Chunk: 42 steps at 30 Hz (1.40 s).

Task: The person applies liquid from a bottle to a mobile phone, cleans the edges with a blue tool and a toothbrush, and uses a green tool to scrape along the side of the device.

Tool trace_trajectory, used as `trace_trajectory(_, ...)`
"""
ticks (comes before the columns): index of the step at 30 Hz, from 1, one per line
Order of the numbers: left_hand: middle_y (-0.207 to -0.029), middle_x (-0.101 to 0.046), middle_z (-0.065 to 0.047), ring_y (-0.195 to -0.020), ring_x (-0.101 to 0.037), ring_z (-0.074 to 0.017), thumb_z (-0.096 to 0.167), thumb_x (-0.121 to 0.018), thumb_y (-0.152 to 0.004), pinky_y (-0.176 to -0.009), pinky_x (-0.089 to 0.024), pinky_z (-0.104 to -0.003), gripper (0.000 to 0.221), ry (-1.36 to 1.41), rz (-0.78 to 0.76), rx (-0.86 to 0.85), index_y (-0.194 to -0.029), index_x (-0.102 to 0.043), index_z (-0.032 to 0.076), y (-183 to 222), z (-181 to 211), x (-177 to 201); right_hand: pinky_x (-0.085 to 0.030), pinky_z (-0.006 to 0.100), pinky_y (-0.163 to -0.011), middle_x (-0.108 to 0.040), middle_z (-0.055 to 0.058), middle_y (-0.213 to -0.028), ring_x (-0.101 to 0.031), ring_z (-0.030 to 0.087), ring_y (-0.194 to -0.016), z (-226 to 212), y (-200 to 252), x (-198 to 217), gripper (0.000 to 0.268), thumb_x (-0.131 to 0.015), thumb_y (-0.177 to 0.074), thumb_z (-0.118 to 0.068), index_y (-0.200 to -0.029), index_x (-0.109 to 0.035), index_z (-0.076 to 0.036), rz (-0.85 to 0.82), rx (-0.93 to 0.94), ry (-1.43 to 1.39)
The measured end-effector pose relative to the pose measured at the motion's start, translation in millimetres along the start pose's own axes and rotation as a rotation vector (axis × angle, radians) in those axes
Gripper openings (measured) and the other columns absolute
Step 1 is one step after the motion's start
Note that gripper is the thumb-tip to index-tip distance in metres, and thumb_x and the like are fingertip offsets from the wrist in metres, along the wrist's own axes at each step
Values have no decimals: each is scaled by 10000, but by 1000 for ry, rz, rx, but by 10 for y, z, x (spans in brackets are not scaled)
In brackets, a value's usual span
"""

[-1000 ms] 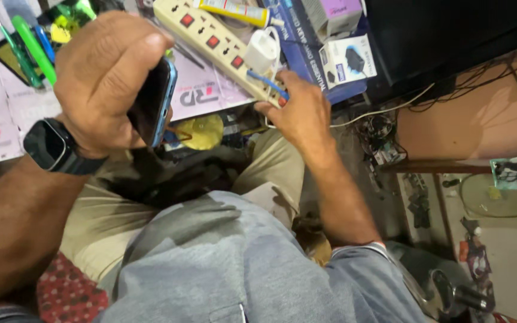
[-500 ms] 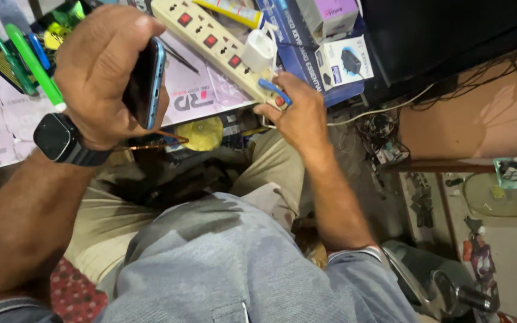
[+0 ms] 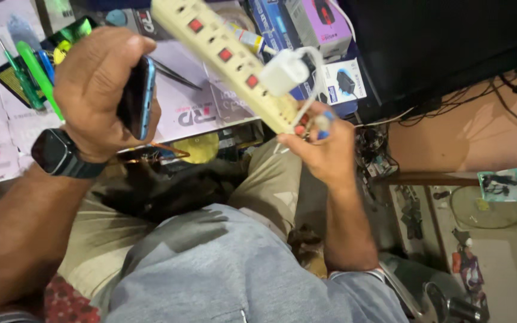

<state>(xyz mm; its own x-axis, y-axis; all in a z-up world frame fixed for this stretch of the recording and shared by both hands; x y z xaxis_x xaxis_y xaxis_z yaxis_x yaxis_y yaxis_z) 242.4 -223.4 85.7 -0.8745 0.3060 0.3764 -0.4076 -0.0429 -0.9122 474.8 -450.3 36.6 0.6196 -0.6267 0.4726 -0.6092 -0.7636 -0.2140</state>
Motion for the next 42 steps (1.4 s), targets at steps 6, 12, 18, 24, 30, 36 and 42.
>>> trace_trajectory(6,-1195,-664,-230,-1022,-686,-407,-77,-625,-891,-890,-588,-473,566,54,-10,-36,-1437,-484,-22,-12,-73,-167,-576,302,-713,-762,114,-882,-705,158,-775,-77,-363,133,400,-912,-786,-122,-1090,-706,36,233,32,341)
trace_trajectory(12,-1253,-669,-207,-1068,-688,-385,-107,-627,-900,-948,-586,-443,616,62,37,70,-1485,-485,21,143,-230,-216,-575,386,-726,-756,157,-874,-750,304,-769,-245,-840,-128,421,-922,-729,-166,-1062,-732,7,328,91,547)
trace_trajectory(18,-1250,-679,-197,-1093,-698,-370,-122,-630,-916,-962,-594,-423,627,46,36,76,-1511,-495,22,187,-317,-74,-536,451,-767,-719,159,-892,-704,351,-824,223,-1062,-169,385,-948,-695,-224,-938,-738,-10,264,-83,763)
trace_trajectory(24,-1268,-672,-193,-1108,-689,-363,-124,-627,-951,-978,-591,-423,563,-1,1,66,-1481,-484,-1,192,-311,155,-517,465,-830,-657,183,-1091,-664,377,-966,-110,-911,-161,327,-892,-724,-114,-985,-723,-12,366,94,782)
trace_trajectory(30,-1236,-675,-215,-1073,-692,-364,-132,-621,-949,-928,-595,-424,536,-31,-5,17,-1461,-498,-29,144,-298,200,-524,473,-871,-692,165,-1040,-661,388,-983,-221,-1056,-608,242,-809,-843,-84,-1062,-723,-30,133,262,652)
trace_trajectory(36,-1241,-669,-215,-1083,-699,-363,-135,-577,-930,-937,-603,-418,552,5,1,32,-1466,-499,-28,136,-297,228,-537,538,-786,-718,225,-898,-690,447,-864,36,-1578,-993,227,-764,-755,-107,-974,-735,-54,-59,126,926)
trace_trajectory(42,-1209,-677,-225,-1064,-701,-385,-120,-599,-927,-945,-597,-448,516,-40,25,15,-1430,-514,-42,130,-384,348,-547,545,-763,-711,266,-820,-701,470,-803,-59,-1368,-703,256,-777,-821,-168,-996,-714,8,-38,81,960)
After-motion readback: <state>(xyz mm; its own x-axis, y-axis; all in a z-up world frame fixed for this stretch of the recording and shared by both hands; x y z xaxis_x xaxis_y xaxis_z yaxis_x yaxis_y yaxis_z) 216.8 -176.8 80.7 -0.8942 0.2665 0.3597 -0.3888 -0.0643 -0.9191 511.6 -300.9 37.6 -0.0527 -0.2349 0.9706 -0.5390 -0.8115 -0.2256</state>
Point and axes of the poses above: each hand's wrist, its own y-axis away from the middle knuckle, its own x-axis out of the back of the hand, z = x × y, the point moved 6 cm from there along -y, towards the middle knuckle
